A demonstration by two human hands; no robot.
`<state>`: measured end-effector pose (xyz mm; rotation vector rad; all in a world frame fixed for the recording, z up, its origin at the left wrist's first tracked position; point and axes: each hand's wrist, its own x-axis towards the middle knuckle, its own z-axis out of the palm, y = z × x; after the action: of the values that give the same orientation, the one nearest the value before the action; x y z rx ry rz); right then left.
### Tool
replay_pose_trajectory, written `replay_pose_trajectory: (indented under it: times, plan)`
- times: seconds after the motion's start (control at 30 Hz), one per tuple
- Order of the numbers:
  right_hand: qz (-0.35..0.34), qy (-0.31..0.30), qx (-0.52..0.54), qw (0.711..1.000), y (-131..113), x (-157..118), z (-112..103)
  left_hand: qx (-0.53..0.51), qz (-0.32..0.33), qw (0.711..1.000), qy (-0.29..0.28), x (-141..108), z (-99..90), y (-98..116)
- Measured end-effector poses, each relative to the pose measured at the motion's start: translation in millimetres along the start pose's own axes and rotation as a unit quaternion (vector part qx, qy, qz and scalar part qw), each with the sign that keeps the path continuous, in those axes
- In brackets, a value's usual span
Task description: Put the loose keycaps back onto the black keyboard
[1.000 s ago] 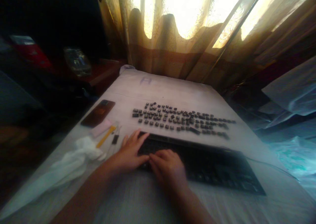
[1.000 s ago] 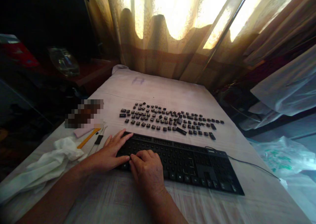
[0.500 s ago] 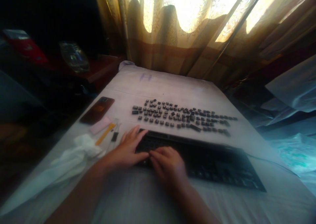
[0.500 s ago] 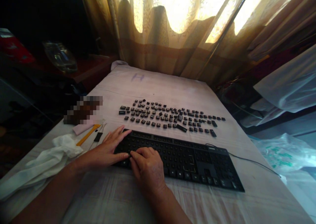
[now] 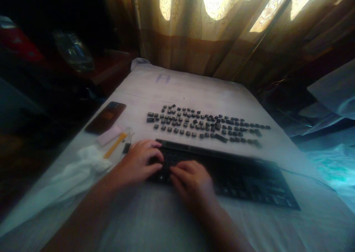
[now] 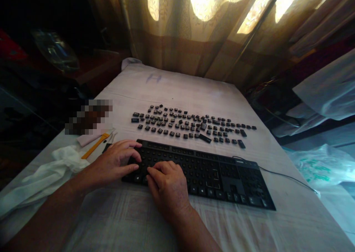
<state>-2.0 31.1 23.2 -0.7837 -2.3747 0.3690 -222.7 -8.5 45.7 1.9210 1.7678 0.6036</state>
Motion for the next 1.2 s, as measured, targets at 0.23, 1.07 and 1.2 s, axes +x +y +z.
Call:
replay_pose_trajectory:
  times: [0.23, 1.07, 1.2]
  plan:
    - [-0.016, -0.002, -0.023, 1.0, -7, 7, 5, -0.001, -0.01, 1.0, 0.008, 0, -0.9, 2]
    - [-0.004, -0.234, -0.123, 0.964, -20, 42, -8, 0.029, -0.014, 0.998, 0.05, 6, -2.0, -15]
    - [0.006, -0.201, -0.075, 0.977, -13, 35, -4, 0.029, -0.014, 0.998, 0.056, 6, -0.9, -16]
